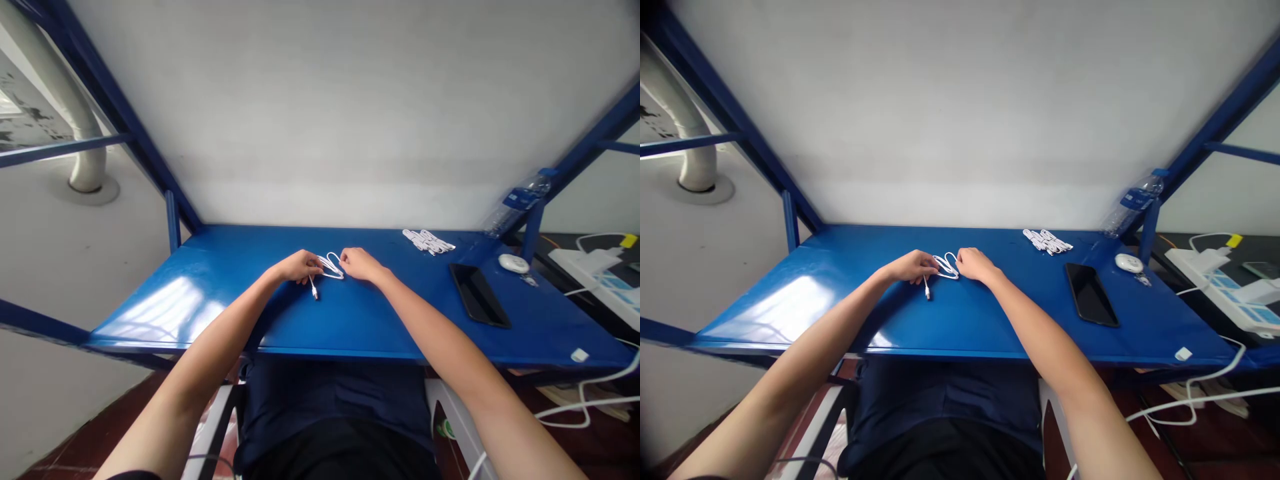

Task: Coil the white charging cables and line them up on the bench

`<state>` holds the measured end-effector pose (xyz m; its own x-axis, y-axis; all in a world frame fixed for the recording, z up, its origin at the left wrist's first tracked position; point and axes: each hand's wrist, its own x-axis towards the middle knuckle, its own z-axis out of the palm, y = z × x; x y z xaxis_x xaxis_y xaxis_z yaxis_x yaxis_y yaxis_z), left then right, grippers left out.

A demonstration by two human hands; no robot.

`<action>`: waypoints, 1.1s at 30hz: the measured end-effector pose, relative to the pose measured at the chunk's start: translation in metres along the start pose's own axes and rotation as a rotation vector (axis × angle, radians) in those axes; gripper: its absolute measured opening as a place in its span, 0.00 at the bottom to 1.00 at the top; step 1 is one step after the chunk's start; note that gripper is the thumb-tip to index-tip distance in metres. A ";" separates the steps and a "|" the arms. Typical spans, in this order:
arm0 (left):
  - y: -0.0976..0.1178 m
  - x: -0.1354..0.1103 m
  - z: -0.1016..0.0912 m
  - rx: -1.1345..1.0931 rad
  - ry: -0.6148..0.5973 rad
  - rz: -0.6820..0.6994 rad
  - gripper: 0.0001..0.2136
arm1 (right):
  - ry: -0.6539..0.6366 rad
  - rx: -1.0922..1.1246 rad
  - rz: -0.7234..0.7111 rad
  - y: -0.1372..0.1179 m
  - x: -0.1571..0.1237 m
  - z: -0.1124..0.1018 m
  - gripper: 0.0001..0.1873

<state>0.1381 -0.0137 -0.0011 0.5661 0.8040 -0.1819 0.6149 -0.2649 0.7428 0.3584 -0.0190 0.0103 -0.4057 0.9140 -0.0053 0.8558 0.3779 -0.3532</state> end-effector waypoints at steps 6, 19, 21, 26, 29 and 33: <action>0.002 0.000 0.009 0.341 0.253 0.226 0.10 | 0.018 0.075 -0.097 -0.011 0.002 0.007 0.26; 0.014 -0.015 0.010 0.642 0.316 0.292 0.15 | 0.057 -0.262 -0.121 -0.028 -0.010 0.023 0.19; 0.011 -0.016 0.008 0.596 0.226 0.320 0.27 | 0.051 -0.270 -0.143 -0.028 -0.012 0.024 0.19; 0.001 -0.012 0.012 0.562 -0.005 0.183 0.40 | 0.016 -0.274 -0.169 -0.026 -0.012 0.024 0.19; -0.002 -0.008 0.017 0.579 -0.004 0.137 0.35 | -0.014 -0.215 -0.234 -0.023 -0.015 0.020 0.21; -0.003 -0.005 0.021 0.620 0.028 0.122 0.31 | -0.064 -0.150 -0.279 -0.021 -0.020 0.016 0.22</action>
<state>0.1447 -0.0281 -0.0156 0.6424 0.7603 -0.0962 0.7557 -0.6077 0.2442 0.3433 -0.0481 0.0033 -0.6466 0.7627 0.0122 0.7444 0.6345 -0.2080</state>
